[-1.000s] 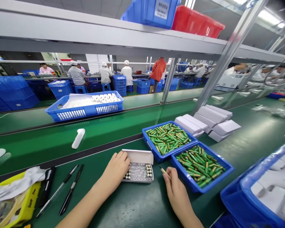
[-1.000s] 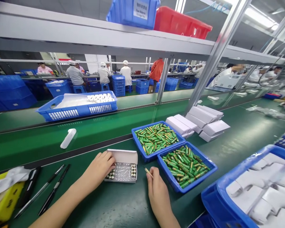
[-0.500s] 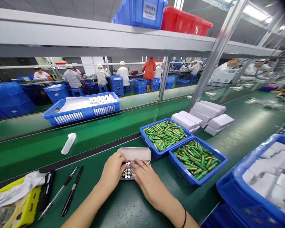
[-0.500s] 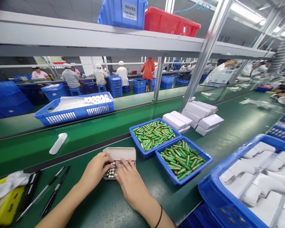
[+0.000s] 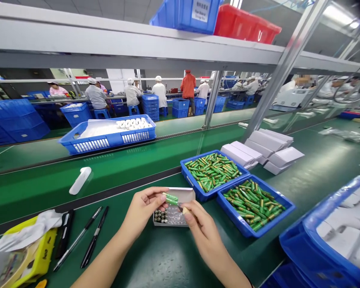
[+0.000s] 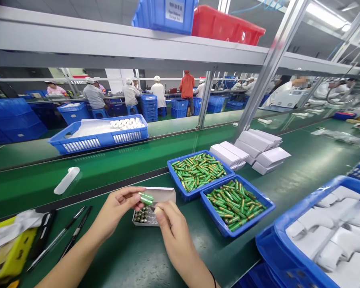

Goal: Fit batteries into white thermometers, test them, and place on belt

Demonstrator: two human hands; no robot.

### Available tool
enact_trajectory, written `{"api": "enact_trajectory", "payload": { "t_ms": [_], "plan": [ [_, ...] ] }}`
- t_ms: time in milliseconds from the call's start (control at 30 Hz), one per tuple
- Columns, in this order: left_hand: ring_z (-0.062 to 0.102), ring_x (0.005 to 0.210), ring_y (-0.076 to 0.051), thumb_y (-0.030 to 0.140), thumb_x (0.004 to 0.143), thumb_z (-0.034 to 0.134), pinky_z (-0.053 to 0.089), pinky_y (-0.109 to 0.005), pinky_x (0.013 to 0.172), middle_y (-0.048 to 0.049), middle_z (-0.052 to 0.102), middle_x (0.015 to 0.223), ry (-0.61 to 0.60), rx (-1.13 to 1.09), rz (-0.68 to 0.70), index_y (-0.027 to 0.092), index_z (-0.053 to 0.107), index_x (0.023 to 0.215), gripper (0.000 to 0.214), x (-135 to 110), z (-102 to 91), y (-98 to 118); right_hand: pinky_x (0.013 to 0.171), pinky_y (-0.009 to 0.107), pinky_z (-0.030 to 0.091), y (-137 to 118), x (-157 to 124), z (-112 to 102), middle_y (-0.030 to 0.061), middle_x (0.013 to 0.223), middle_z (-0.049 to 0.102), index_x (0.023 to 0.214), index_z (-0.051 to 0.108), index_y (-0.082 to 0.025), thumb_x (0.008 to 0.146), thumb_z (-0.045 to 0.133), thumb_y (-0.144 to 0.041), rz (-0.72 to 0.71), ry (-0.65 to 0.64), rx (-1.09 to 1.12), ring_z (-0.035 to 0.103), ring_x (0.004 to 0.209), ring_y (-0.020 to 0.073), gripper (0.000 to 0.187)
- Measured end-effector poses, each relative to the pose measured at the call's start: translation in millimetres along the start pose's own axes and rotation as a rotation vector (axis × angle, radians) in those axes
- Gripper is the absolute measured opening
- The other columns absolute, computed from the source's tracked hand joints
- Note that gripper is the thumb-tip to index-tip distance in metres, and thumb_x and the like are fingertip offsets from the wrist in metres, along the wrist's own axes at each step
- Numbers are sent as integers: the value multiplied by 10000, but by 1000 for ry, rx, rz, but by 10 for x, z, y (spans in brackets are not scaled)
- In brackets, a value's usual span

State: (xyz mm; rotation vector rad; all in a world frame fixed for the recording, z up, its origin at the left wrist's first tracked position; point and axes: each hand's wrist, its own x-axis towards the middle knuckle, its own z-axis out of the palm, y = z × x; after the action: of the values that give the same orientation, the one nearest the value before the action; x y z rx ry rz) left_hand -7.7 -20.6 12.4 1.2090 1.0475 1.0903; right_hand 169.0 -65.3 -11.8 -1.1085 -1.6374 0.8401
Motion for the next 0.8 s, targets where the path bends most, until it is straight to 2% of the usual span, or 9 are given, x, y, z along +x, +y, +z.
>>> {"api": "enact_trajectory", "payload": {
  "t_ms": [100, 200, 300, 533, 667, 800],
  "plan": [
    [642, 651, -153, 374, 643, 791, 538, -264, 637, -54, 706, 741, -11, -77, -17, 136, 710, 923, 376, -37, 25, 12, 573, 218, 396, -26, -24, 23, 6, 726, 576, 830, 582, -182, 930, 458, -394, 73, -24, 1, 531, 644, 138, 265],
    [641, 632, -149, 369, 617, 811, 539, -263, 631, -50, 700, 714, -39, -115, -25, 134, 712, 899, 380, -65, 44, 25, 537, 217, 346, -32, -39, 35, -19, 635, 527, 805, 578, -176, 926, 454, -401, 97, -77, -37, 467, 575, 118, 285],
    [635, 605, -136, 338, 597, 825, 541, -257, 621, -52, 708, 722, -67, -123, -37, 134, 719, 875, 360, -76, 59, 39, 541, 219, 334, -31, -40, 45, -17, 635, 521, 794, 579, -171, 921, 453, -402, 110, -72, -56, 454, 579, 117, 292],
    [652, 638, -148, 197, 577, 803, 537, -248, 632, -45, 721, 703, -76, -75, -23, 142, 730, 777, 220, -82, 75, 61, 512, 223, 300, -34, -38, 70, -22, 609, 458, 758, 575, -165, 900, 493, -427, 163, -34, 78, 387, 565, 108, 310],
    [658, 647, -164, 195, 554, 808, 545, -276, 650, -60, 727, 728, -89, -69, -49, 135, 721, 791, 260, -96, 123, 19, 480, 214, 295, 17, -42, 120, -12, 625, 482, 754, 574, -160, 871, 531, -485, 202, 30, 247, 393, 551, 98, 348],
    [641, 611, -163, 227, 554, 806, 533, -264, 604, -44, 702, 677, -15, -6, 9, 145, 699, 730, 222, -119, 185, -20, 376, 196, 145, 123, -61, 206, -94, 465, 288, 676, 517, -166, 812, 531, -631, 358, -122, 515, 202, 387, 41, 484]
  ]
}}
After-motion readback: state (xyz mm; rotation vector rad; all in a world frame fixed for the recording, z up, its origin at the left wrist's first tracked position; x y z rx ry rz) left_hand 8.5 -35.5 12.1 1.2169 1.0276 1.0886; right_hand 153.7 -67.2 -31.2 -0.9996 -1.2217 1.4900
